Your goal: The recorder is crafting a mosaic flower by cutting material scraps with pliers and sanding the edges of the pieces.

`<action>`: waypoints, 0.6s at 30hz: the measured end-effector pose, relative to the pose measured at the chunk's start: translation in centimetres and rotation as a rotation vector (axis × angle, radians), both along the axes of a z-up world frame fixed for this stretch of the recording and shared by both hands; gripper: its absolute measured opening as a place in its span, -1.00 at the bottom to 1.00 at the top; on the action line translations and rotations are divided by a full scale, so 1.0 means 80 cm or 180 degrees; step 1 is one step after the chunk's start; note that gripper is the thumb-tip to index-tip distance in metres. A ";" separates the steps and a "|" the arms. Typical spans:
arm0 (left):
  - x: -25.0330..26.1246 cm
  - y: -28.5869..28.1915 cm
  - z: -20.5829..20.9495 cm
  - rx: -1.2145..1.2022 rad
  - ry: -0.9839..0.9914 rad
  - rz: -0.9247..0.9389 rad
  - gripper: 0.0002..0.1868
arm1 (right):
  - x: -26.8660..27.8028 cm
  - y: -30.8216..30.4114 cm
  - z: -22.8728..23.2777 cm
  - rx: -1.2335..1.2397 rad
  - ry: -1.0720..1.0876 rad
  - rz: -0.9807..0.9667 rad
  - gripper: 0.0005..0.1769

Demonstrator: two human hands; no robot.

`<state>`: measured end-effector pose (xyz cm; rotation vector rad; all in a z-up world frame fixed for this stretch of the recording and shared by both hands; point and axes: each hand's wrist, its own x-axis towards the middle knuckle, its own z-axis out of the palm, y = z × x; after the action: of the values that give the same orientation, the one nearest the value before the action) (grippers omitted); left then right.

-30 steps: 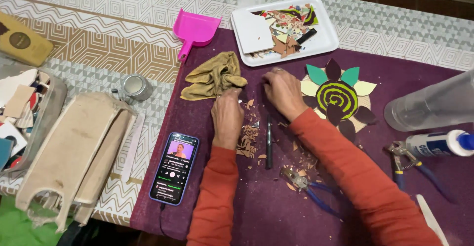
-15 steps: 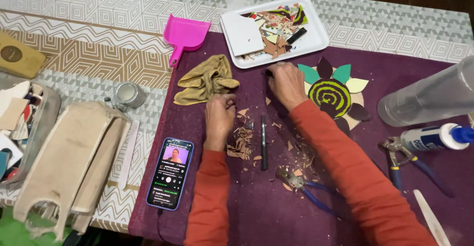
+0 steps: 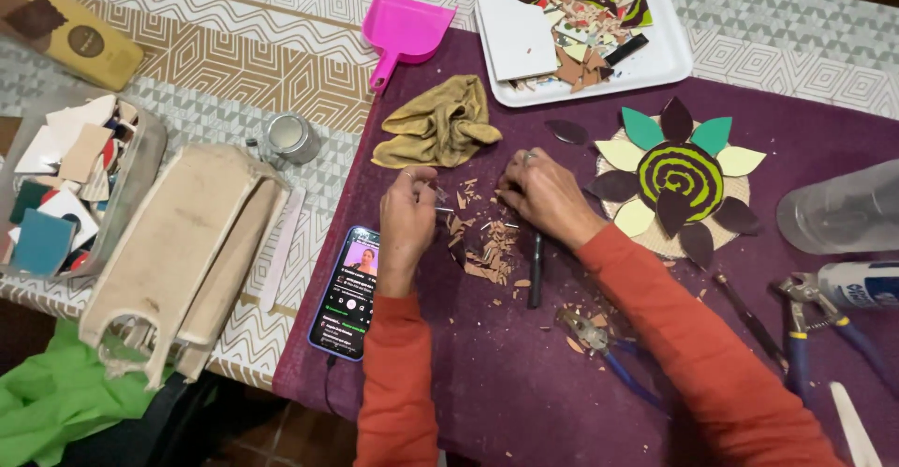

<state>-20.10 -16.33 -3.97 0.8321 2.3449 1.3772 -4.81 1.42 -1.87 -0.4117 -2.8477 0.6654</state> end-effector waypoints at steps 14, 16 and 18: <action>0.074 -0.015 0.044 -0.1424 0.1009 -0.0014 -0.68 | 0.037 0.020 -0.023 -0.2613 0.0078 -0.0398 -0.78; 0.075 -0.014 0.043 -0.1542 0.1013 -0.0009 -0.67 | 0.042 0.008 -0.008 -0.1660 -0.0053 -0.0006 -0.76; 0.075 -0.014 0.046 -0.1555 0.0963 0.0108 -0.60 | 0.045 0.001 -0.009 -0.0561 -0.0011 0.0288 -0.69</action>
<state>-14.14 -17.46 -0.30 0.8948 2.7606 0.6635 -1.17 1.47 -2.55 -0.3114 -2.8350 0.9381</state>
